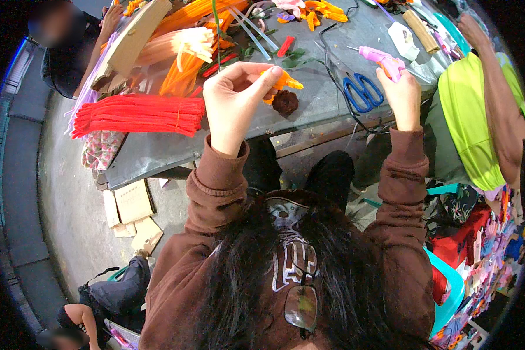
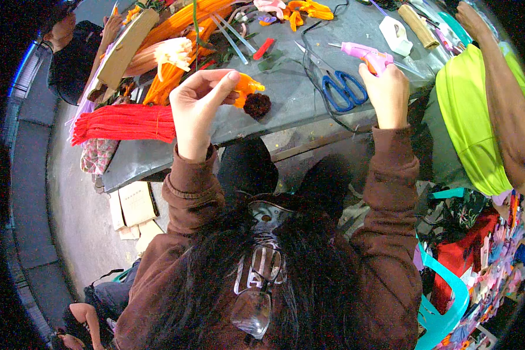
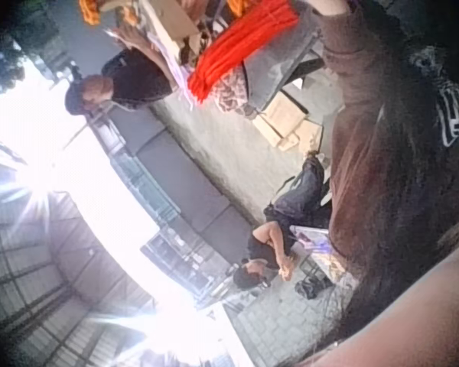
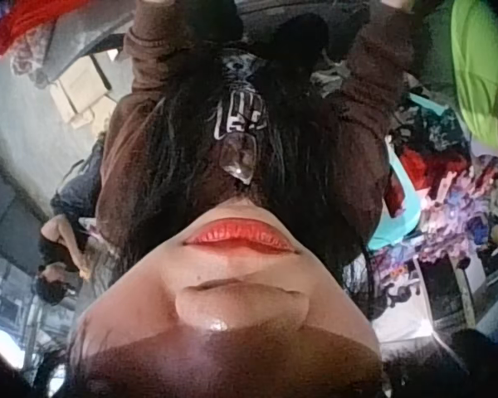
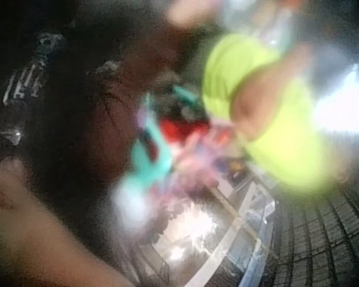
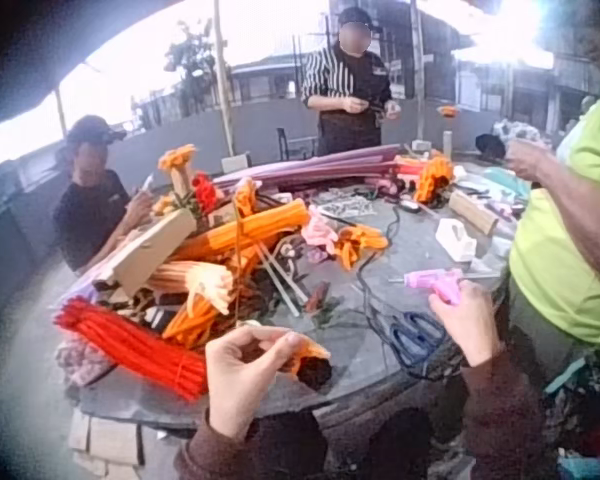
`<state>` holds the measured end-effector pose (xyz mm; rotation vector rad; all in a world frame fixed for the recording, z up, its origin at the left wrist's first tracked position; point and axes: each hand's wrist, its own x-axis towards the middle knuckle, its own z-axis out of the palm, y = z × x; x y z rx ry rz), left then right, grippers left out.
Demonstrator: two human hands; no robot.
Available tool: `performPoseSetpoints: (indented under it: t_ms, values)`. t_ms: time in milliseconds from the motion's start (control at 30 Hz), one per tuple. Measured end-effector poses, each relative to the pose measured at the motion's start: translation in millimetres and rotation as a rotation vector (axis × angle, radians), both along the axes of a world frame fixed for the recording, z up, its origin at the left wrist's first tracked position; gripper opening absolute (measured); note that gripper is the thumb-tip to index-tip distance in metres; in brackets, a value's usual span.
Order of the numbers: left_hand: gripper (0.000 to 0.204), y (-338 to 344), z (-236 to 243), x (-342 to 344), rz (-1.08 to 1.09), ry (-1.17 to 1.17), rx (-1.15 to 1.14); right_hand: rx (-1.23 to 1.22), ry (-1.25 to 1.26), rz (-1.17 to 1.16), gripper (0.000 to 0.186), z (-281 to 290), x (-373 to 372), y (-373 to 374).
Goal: The person constructs artificial flowers by applying hot glue to pipe cleaner petals and attaching them to a central core.
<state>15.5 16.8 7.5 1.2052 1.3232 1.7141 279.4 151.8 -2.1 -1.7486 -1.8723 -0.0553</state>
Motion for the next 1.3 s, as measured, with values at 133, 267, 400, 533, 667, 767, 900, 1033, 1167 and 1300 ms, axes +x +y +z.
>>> performPoseSetpoints:
  t_ms: [133,267,400,533,667,767,900,1033,1167,1300]
  values:
    - [0.018,-1,0,-1,-0.087,0.040,0.004,-0.012,-0.175,-0.134,0.055,0,-12,-3]
    - [0.019,1,6,-3,-0.176,0.066,-0.029,0.279,-0.253,0.059,0.045,16,-20,-14]
    - [0.018,8,8,-7,-0.267,0.229,-0.026,-0.196,0.575,0.909,0.026,34,-50,-34]
    - [0.016,9,13,-1,-0.318,0.249,-0.056,-0.526,0.725,1.105,0.017,38,-74,-51]
    - [0.016,9,15,0,-0.286,0.306,-0.033,-0.583,0.779,1.141,0.019,30,-79,-47]
    - [0.016,8,14,-2,-0.241,0.326,-0.045,-0.622,0.784,1.135,0.020,32,-81,-48]
    - [0.018,6,13,-1,-0.109,0.326,-0.069,-0.649,0.800,1.076,0.019,33,-85,-51]
    - [0.025,1,6,-11,0.267,0.595,-0.022,-0.595,0.779,0.998,0.026,33,-75,-41]
    - [0.031,1,-10,-13,0.150,0.586,-0.162,-0.517,0.760,0.980,0.020,19,-76,-34]
    - [0.022,7,-16,-9,0.104,0.672,-0.170,-0.466,0.726,0.917,0.019,16,-81,-33]
